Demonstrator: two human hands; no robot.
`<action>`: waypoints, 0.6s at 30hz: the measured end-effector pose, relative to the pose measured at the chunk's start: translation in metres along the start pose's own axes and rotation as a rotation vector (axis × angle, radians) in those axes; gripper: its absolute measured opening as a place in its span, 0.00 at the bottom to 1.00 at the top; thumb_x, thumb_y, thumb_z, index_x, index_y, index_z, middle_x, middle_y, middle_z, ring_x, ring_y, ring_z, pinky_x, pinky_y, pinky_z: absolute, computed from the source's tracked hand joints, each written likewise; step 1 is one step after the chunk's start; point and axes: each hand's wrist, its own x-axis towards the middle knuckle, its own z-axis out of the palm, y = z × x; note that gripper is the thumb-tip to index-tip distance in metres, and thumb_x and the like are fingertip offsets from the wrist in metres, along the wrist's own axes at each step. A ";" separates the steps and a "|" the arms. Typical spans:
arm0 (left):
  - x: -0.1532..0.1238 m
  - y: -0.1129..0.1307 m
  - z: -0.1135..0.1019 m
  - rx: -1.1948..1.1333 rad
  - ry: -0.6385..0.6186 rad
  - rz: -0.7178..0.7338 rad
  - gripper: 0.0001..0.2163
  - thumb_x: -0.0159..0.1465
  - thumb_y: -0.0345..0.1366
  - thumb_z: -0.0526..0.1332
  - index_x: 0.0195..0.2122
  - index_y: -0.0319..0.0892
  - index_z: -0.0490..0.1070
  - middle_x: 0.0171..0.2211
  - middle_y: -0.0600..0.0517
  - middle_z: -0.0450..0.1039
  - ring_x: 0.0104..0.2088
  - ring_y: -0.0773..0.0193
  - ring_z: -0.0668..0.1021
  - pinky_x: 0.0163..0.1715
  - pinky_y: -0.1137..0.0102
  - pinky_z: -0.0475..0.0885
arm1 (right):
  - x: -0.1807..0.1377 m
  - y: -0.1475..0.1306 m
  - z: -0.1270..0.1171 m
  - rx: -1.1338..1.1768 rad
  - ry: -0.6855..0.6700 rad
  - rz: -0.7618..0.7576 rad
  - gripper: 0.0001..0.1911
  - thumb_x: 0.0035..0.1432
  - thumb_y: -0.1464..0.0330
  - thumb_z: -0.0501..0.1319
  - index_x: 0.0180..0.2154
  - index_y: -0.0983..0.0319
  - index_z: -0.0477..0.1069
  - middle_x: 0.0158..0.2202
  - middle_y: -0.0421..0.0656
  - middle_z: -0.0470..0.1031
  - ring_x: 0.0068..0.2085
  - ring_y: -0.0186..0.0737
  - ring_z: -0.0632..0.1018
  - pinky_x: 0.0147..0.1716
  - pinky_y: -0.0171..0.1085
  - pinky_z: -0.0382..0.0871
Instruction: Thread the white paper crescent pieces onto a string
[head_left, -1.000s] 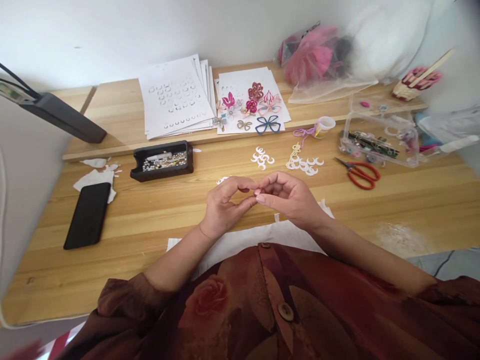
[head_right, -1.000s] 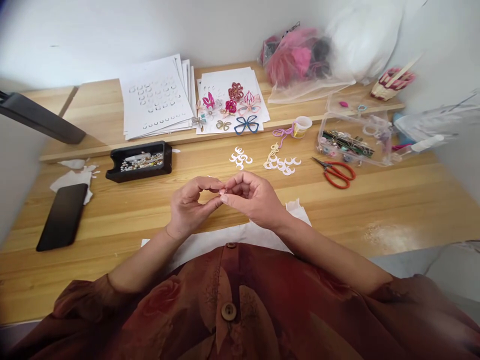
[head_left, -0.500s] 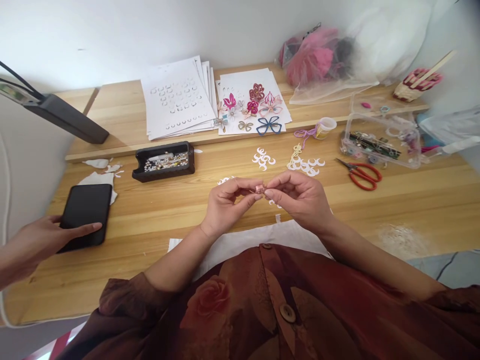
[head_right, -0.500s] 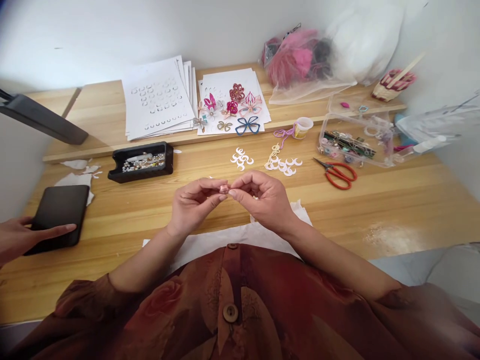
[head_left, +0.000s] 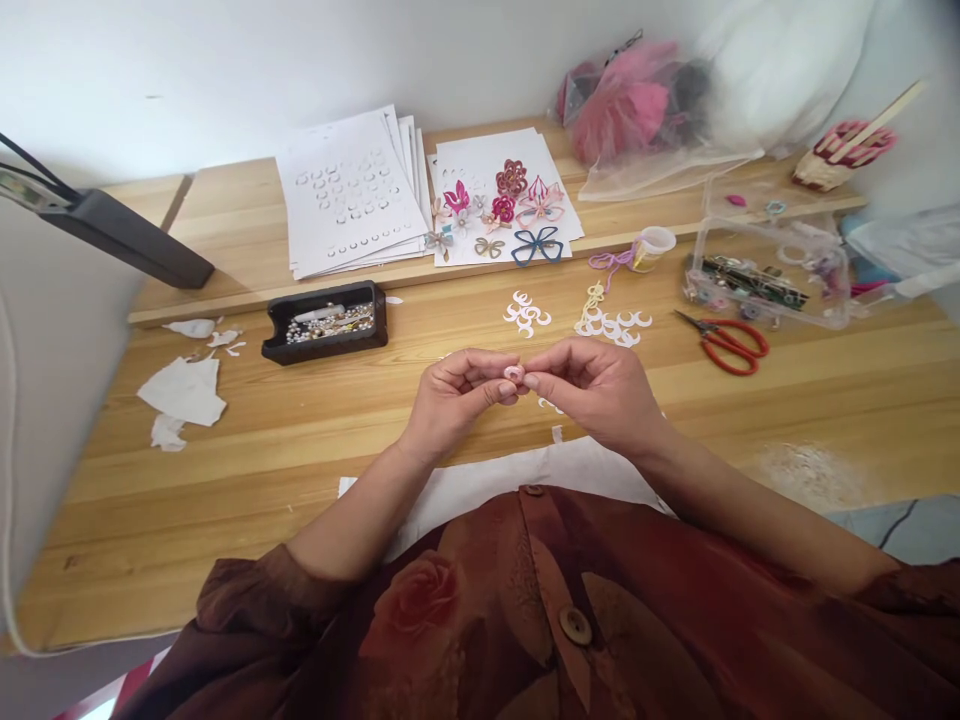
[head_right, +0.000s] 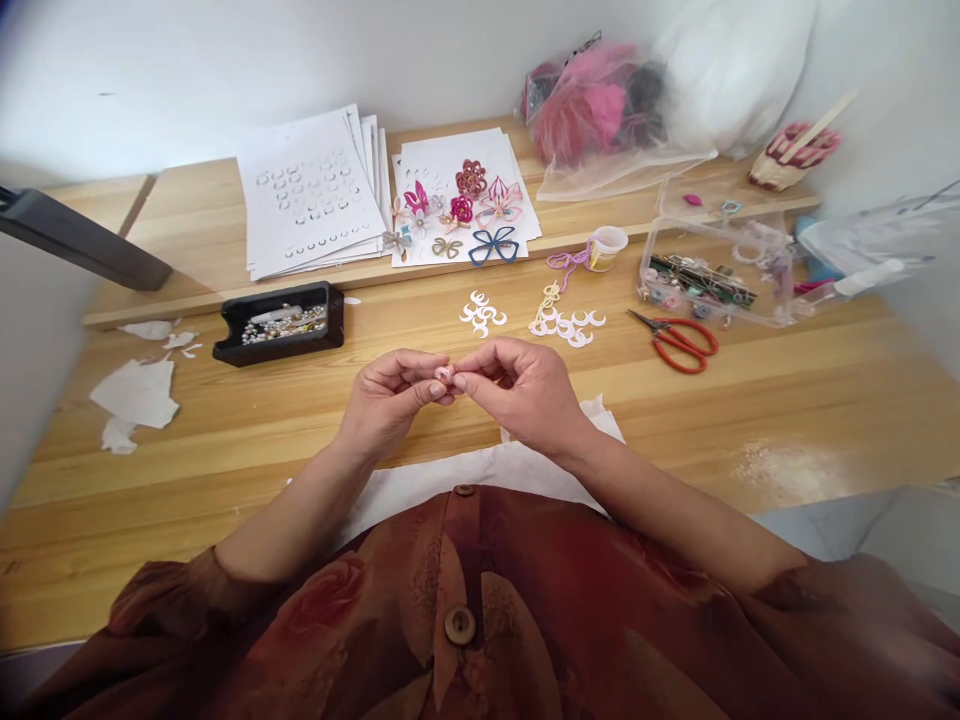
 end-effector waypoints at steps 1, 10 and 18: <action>0.000 -0.001 0.000 -0.003 0.002 -0.011 0.12 0.56 0.31 0.79 0.40 0.44 0.85 0.36 0.51 0.87 0.35 0.64 0.87 0.36 0.74 0.83 | 0.000 -0.001 0.000 -0.018 0.007 0.002 0.06 0.56 0.64 0.73 0.33 0.61 0.83 0.32 0.44 0.86 0.31 0.39 0.82 0.30 0.37 0.75; -0.001 0.000 0.005 -0.111 0.083 -0.220 0.17 0.51 0.35 0.82 0.39 0.41 0.80 0.33 0.52 0.85 0.33 0.63 0.87 0.32 0.74 0.83 | -0.002 -0.014 0.003 -0.236 0.046 -0.130 0.05 0.56 0.74 0.67 0.31 0.62 0.83 0.25 0.39 0.82 0.24 0.30 0.74 0.22 0.31 0.65; 0.000 0.005 0.007 -0.194 0.092 -0.292 0.17 0.51 0.34 0.82 0.38 0.41 0.79 0.31 0.53 0.85 0.31 0.66 0.87 0.32 0.76 0.83 | -0.003 -0.010 0.000 -0.325 0.030 -0.187 0.08 0.59 0.73 0.66 0.37 0.60 0.85 0.32 0.41 0.85 0.26 0.31 0.75 0.25 0.33 0.67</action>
